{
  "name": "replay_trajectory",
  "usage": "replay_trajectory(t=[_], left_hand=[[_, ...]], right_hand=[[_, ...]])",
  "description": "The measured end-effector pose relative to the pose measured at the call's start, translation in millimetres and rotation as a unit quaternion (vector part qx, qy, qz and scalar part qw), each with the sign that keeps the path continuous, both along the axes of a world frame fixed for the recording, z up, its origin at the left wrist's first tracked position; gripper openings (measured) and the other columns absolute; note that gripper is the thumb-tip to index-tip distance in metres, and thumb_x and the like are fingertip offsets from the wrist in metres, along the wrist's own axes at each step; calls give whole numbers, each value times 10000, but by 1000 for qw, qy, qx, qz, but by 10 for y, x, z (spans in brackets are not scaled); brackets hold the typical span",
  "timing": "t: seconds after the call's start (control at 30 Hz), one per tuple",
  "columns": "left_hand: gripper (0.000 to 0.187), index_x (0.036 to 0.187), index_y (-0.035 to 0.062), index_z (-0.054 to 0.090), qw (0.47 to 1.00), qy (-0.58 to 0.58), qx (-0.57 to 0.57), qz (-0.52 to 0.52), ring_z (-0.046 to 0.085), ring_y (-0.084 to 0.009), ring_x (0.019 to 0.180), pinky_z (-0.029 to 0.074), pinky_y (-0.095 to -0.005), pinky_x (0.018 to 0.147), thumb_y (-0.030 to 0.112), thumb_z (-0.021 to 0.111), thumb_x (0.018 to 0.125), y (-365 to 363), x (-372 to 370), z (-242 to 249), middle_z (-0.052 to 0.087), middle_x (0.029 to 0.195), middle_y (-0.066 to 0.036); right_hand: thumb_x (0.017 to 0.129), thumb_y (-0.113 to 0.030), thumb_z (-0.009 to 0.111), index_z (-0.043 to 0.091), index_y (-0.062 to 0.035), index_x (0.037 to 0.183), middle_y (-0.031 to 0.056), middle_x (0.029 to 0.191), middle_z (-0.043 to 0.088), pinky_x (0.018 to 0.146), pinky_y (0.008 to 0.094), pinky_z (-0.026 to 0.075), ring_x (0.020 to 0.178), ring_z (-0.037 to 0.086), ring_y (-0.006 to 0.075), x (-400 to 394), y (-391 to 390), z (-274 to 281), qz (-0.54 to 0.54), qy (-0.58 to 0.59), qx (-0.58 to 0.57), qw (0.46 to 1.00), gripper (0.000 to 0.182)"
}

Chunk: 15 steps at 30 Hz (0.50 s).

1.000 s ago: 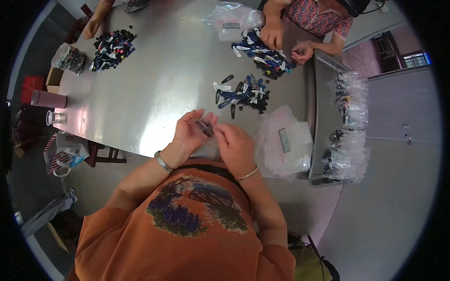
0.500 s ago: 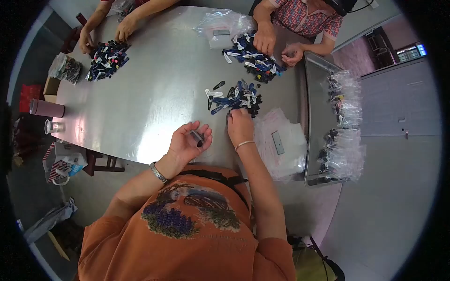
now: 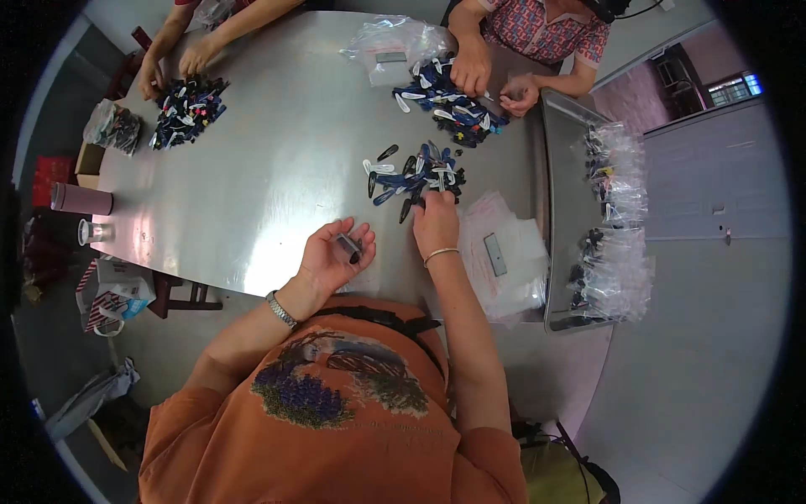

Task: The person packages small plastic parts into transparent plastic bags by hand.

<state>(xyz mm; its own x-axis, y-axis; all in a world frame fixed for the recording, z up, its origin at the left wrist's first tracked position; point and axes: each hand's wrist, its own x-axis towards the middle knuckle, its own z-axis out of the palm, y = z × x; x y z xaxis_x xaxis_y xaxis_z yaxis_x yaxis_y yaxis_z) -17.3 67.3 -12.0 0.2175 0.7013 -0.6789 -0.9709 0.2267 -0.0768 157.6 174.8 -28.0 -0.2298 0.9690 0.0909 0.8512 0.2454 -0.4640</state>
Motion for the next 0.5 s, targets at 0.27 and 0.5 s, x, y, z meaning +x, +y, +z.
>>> replay_trajectory(t=[0.27, 0.5], left_hand=[[128, 944, 73, 550, 1000, -4, -11, 7, 566, -308, 951, 477, -446, 867, 176, 508, 880, 23, -21, -24, 592, 1018, -144], [130, 938, 57, 545, 999, -13, -9, 51, 550, -320, 976, 471, -449, 878, 162, 504, 872, 89, -128, 31, 552, 1069, -161]], right_hand=[[734, -109, 661, 604, -25, 845, 162, 877, 568, 732, 420, 470, 827, 567, 351, 52, -3, -66, 9, 29, 35, 999, 149], [733, -85, 666, 614, -21, 847, 136, 814, 592, 655, 351, 489, 709, 594, 274, -4, -215, 154, 6, 131, -46, 990, 140]])
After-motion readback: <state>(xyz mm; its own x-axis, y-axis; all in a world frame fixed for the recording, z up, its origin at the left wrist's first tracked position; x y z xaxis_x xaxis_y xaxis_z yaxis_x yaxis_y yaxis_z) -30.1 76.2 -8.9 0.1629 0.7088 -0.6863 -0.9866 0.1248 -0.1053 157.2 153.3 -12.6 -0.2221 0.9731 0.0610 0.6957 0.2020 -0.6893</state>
